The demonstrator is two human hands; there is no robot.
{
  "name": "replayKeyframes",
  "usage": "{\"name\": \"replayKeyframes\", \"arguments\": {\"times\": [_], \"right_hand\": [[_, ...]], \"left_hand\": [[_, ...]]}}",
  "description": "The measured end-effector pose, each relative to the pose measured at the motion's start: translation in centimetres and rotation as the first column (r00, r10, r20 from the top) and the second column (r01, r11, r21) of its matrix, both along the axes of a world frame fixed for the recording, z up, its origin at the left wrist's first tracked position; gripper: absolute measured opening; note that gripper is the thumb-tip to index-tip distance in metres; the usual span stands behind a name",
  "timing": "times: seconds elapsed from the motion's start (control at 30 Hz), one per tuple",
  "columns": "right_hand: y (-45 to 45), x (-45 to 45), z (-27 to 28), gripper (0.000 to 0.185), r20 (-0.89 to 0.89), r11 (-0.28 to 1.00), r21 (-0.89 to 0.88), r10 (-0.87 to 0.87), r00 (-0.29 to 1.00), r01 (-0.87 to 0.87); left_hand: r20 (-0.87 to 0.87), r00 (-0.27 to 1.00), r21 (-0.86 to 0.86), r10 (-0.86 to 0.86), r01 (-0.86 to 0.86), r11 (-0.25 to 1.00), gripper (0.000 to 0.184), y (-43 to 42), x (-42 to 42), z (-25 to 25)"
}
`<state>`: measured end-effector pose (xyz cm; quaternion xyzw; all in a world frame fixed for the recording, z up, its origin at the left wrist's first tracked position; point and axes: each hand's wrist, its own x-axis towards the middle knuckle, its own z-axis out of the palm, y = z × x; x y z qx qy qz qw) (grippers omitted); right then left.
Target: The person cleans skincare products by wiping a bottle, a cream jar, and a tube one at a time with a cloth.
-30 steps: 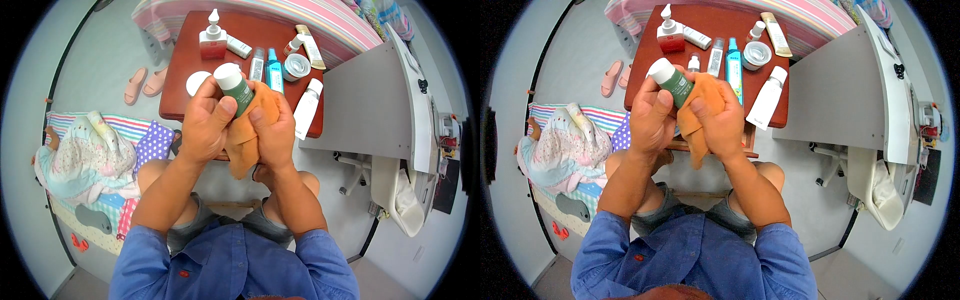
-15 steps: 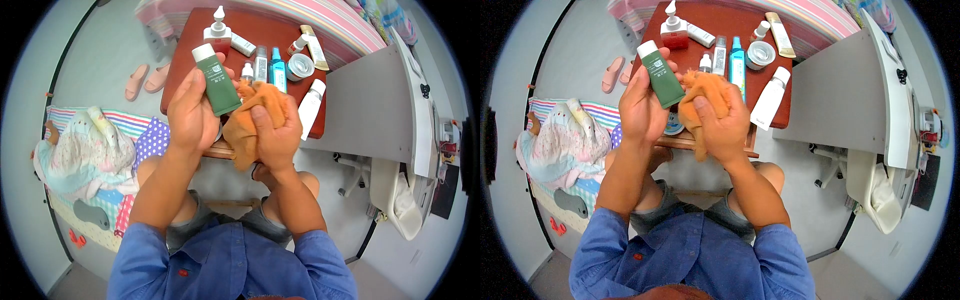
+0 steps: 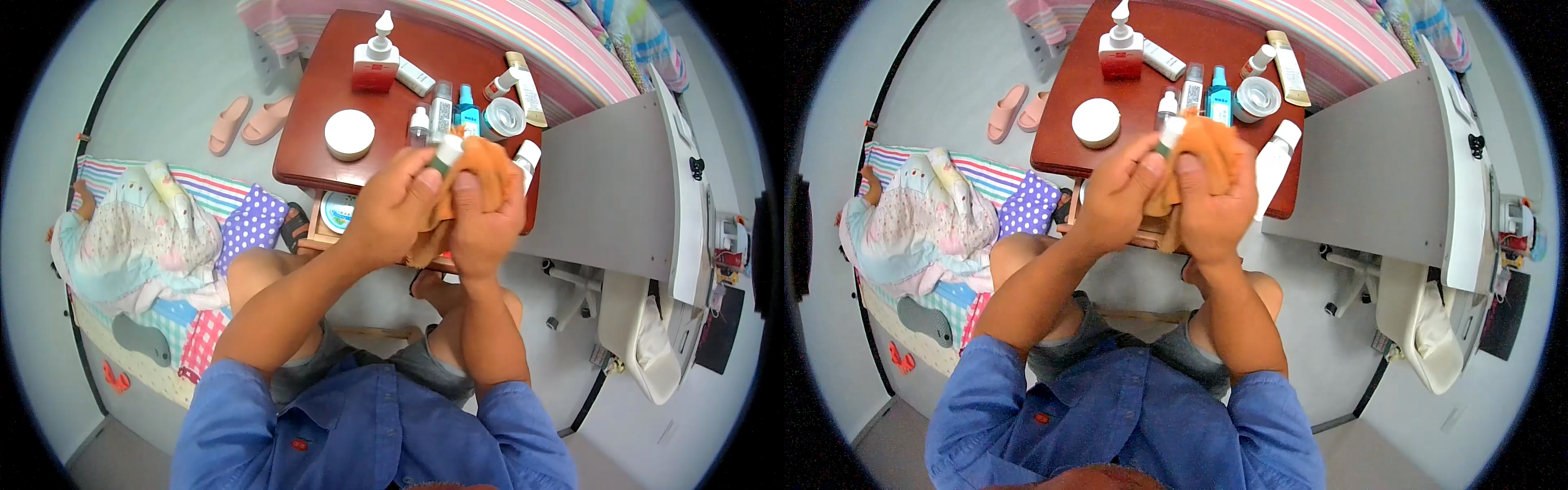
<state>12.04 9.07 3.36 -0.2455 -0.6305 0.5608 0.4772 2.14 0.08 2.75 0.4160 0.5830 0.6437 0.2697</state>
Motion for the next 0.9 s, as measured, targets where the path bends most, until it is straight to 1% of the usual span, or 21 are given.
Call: {"name": "replayKeyframes", "arguments": {"times": [0.07,0.1,0.13,0.17,0.27,0.3,0.33,0.37,0.4,0.47,0.5,0.57,0.6,0.67,0.7,0.73,0.77,0.8,0.83,0.87,0.9], "right_hand": [[-0.8,-0.1,-0.6,0.036,0.255,0.991,0.113,0.047,0.966,-0.078],[-1.3,-0.3,-1.3,0.036,0.254,0.992,0.110,0.037,0.967,-0.066],[-1.8,-0.4,-2.2,0.036,0.294,0.978,0.134,0.112,0.949,-0.157],[-2.0,-0.3,-2.7,0.036,0.336,0.957,0.153,0.185,0.923,-0.248],[-2.1,0.0,-1.3,0.035,0.373,0.934,0.183,0.222,0.901,-0.307],[-2.1,0.0,-1.2,0.035,0.372,0.934,0.183,0.222,0.901,-0.306],[-1.9,0.1,-1.2,0.035,0.285,0.963,0.137,0.185,0.941,-0.231],[-1.8,0.2,-1.2,0.034,0.199,0.984,0.083,0.140,0.970,-0.159],[-1.5,0.4,-0.7,0.034,0.200,0.983,0.083,0.142,0.969,-0.161],[-0.8,0.8,0.6,0.034,0.118,0.999,-0.038,0.011,0.993,-0.007],[-0.3,0.9,0.4,0.034,0.120,0.999,-0.038,0.015,0.993,-0.011],[0.7,0.8,-0.1,0.032,-0.062,0.998,-0.054,-0.021,0.998,0.018],[0.6,0.8,0.0,0.032,-0.062,0.999,-0.052,-0.019,0.998,0.016],[-0.2,0.7,0.4,0.033,0.058,0.998,0.027,-0.050,0.997,0.049],[-0.4,0.5,0.1,0.033,0.057,0.998,0.025,-0.055,0.997,0.053],[-0.6,0.3,-0.3,0.034,0.198,0.989,0.148,-0.019,0.980,-0.010],[-0.7,0.2,-0.5,0.036,0.339,0.962,0.257,-0.004,0.941,-0.089],[-0.8,0.1,-0.5,0.036,0.338,0.964,0.255,-0.011,0.941,-0.080],[-0.9,0.1,-0.3,0.038,0.369,0.925,0.347,0.017,0.929,-0.154],[-1.0,0.1,-0.1,0.039,0.403,0.872,0.432,0.042,0.914,-0.230],[-0.8,0.3,-0.2,0.040,0.408,0.880,0.428,0.015,0.913,-0.206]], "left_hand": [[0.261,0.954,0.035,0.147,-0.162,0.986,0.034,0.3,-0.6,-0.4],[0.421,0.887,0.075,0.191,-0.244,0.967,0.033,0.3,-1.0,0.3],[0.625,0.755,0.080,0.198,-0.314,0.946,0.032,0.7,-1.8,0.0],[0.639,0.744,0.076,0.196,-0.315,0.946,0.031,0.4,-2.4,0.1],[0.657,0.736,0.101,0.164,-0.301,0.948,0.028,0.2,-2.9,0.1],[0.589,0.788,0.062,0.181,-0.267,0.962,0.028,0.3,-2.4,0.2],[0.516,0.834,0.019,0.194,-0.238,0.971,0.027,0.4,-1.9,0.1],[0.339,0.925,0.069,0.172,-0.207,0.976,0.028,0.5,-1.4,-0.8],[0.341,0.924,0.069,0.174,-0.209,0.976,0.028,0.7,-0.7,-0.9],[0.216,0.963,0.039,0.158,-0.170,0.985,0.034,0.9,1.0,-0.8],[0.218,0.962,0.040,0.162,-0.175,0.984,0.034,0.9,1.6,-0.6],[0.132,0.988,0.122,0.082,-0.099,0.988,0.042,0.9,2.3,-0.2],[0.132,0.988,0.124,0.084,-0.101,0.987,0.042,0.9,2.1,-0.3],[0.071,0.995,-0.021,0.076,-0.075,0.997,0.048,0.5,1.1,-0.7],[0.069,0.995,-0.023,0.072,-0.070,0.997,0.048,0.5,0.7,-0.6],[0.315,0.948,0.057,0.038,-0.059,0.997,0.047,0.5,0.4,-0.3],[0.538,0.843,0.135,-0.017,-0.066,0.989,0.047,0.6,0.0,0.0],[0.724,0.684,0.206,-0.089,-0.091,0.974,0.046,0.6,-0.4,0.1],[0.746,0.642,0.274,-0.179,-0.051,0.960,0.044,0.3,-1.1,-0.3],[0.745,0.642,0.273,-0.183,-0.043,0.961,0.044,0.2,-1.2,-0.2],[0.719,0.678,0.241,-0.155,-0.034,0.970,0.044,0.2,-1.3,-0.1]]}}
